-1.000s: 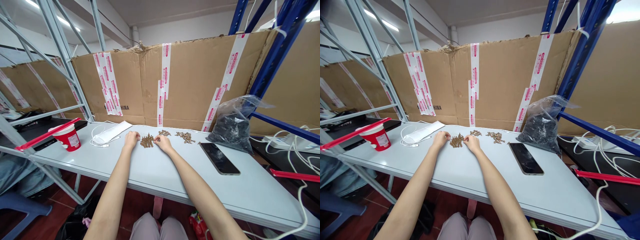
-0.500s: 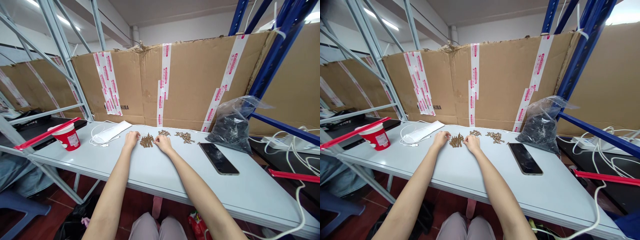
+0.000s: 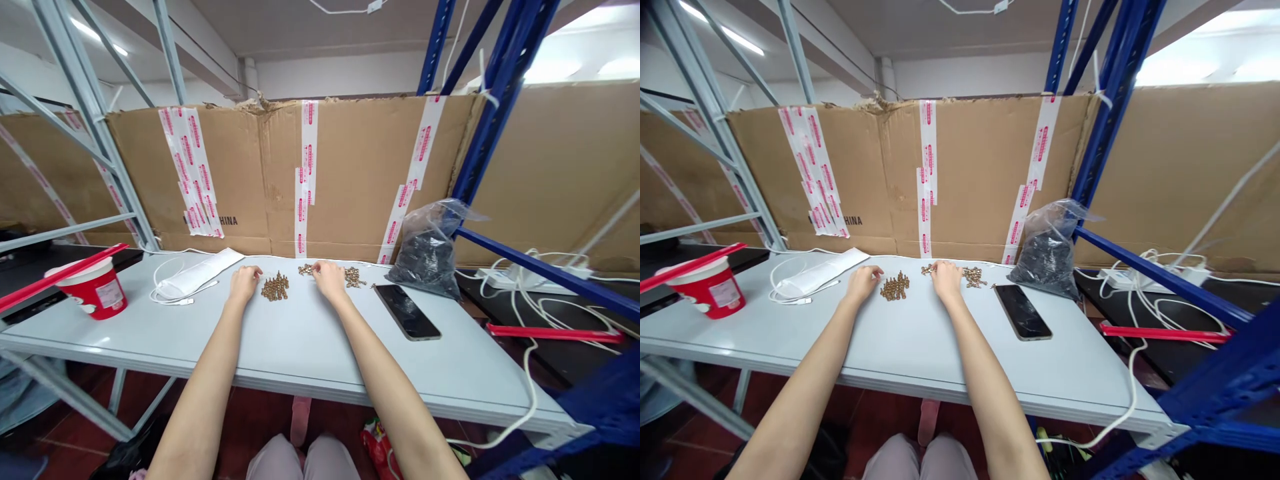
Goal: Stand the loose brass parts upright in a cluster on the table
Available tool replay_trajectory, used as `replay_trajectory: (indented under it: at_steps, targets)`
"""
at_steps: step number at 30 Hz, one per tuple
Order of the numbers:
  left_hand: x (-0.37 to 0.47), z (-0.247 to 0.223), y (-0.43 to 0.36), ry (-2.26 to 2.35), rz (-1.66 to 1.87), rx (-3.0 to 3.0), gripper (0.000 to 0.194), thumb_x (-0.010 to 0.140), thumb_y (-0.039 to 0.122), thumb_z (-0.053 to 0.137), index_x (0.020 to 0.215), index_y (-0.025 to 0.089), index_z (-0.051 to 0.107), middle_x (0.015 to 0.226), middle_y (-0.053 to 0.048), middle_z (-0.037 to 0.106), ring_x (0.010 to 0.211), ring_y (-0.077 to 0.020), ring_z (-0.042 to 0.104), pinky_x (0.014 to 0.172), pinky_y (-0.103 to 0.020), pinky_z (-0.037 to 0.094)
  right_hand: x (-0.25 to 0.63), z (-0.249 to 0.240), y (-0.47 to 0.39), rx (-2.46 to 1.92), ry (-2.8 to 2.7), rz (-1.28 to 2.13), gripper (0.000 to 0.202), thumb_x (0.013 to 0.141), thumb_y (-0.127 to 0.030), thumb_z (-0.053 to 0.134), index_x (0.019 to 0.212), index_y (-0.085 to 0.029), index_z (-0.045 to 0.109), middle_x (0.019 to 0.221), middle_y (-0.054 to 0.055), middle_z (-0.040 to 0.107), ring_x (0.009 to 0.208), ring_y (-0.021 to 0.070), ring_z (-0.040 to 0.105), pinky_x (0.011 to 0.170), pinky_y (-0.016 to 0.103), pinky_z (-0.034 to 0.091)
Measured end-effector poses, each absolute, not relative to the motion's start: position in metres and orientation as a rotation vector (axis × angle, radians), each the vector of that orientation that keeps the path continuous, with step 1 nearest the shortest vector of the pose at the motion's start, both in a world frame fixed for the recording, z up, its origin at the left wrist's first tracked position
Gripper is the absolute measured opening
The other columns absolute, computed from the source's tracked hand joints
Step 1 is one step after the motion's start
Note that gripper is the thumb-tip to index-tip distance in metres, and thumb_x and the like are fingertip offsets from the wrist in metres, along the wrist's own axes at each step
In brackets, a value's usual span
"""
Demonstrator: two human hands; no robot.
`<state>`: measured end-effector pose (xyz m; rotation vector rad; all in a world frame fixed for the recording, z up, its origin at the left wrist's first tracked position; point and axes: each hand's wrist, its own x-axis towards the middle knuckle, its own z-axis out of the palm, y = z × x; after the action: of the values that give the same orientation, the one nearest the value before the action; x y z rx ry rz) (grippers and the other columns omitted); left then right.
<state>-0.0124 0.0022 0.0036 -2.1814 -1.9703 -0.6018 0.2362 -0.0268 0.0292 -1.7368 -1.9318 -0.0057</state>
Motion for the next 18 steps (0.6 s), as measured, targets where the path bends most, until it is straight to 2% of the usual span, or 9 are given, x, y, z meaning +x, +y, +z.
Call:
replay_trajectory:
  at_steps: [3, 6, 10, 12, 18]
  targets:
    - [-0.014, 0.002, 0.006, -1.870, -0.746, -2.177, 0.029, 0.074, 0.011, 0.045, 0.096, 0.021, 0.061, 0.089, -0.003, 0.064, 0.092, -0.0208, 0.052, 0.078, -0.030, 0.039, 0.277, 0.042, -0.052, -1.940, -1.760, -0.169, 0.029, 0.083, -0.032, 0.044, 0.107, -0.019, 0.053, 0.108, 0.013, 0.059, 0.104, 0.0260, 0.049, 0.087, 0.042, 0.031]
    - [-0.013, 0.002, 0.009, -1.790, -0.866, -2.157, 0.031, 0.073, 0.009, 0.044, 0.097, 0.021, 0.059, 0.088, -0.003, 0.063, 0.091, -0.0213, 0.050, 0.076, -0.030, 0.039, 0.323, 0.039, -0.085, -2.173, -1.538, -0.237, 0.049, 0.080, -0.043, 0.046, 0.119, -0.014, 0.044, 0.114, 0.020, 0.053, 0.109, 0.0320, 0.045, 0.088, 0.050, 0.029]
    - [-0.009, 0.003, 0.009, -1.780, -0.970, -2.073, 0.028, 0.075, 0.011, 0.043, 0.096, 0.021, 0.059, 0.086, -0.004, 0.063, 0.092, -0.0236, 0.048, 0.075, -0.032, 0.039, 0.367, 0.019, -0.122, -2.453, -1.385, 0.005, 0.065, 0.075, -0.048, 0.052, 0.126, -0.013, 0.033, 0.117, 0.022, 0.050, 0.112, 0.0346, 0.043, 0.086, 0.059, 0.028]
    - [-0.008, 0.003, 0.008, -1.799, -1.007, -2.037, 0.026, 0.076, 0.013, 0.045, 0.096, 0.021, 0.059, 0.086, -0.004, 0.062, 0.092, -0.0246, 0.048, 0.075, -0.033, 0.038, 0.376, 0.011, -0.132, -2.472, -1.406, 0.061, 0.062, 0.076, -0.047, 0.052, 0.125, -0.013, 0.034, 0.114, 0.021, 0.052, 0.110, 0.0338, 0.045, 0.085, 0.058, 0.031]
    - [-0.005, 0.004, -0.001, -1.807, -1.046, -2.018, 0.021, 0.076, 0.016, 0.048, 0.094, 0.021, 0.059, 0.086, -0.004, 0.061, 0.091, -0.0239, 0.049, 0.077, -0.032, 0.038, 0.370, 0.005, -0.133, -2.437, -1.374, -0.080, 0.052, 0.075, -0.041, 0.053, 0.117, -0.012, 0.040, 0.109, 0.020, 0.054, 0.108, 0.0334, 0.046, 0.081, 0.049, 0.038]
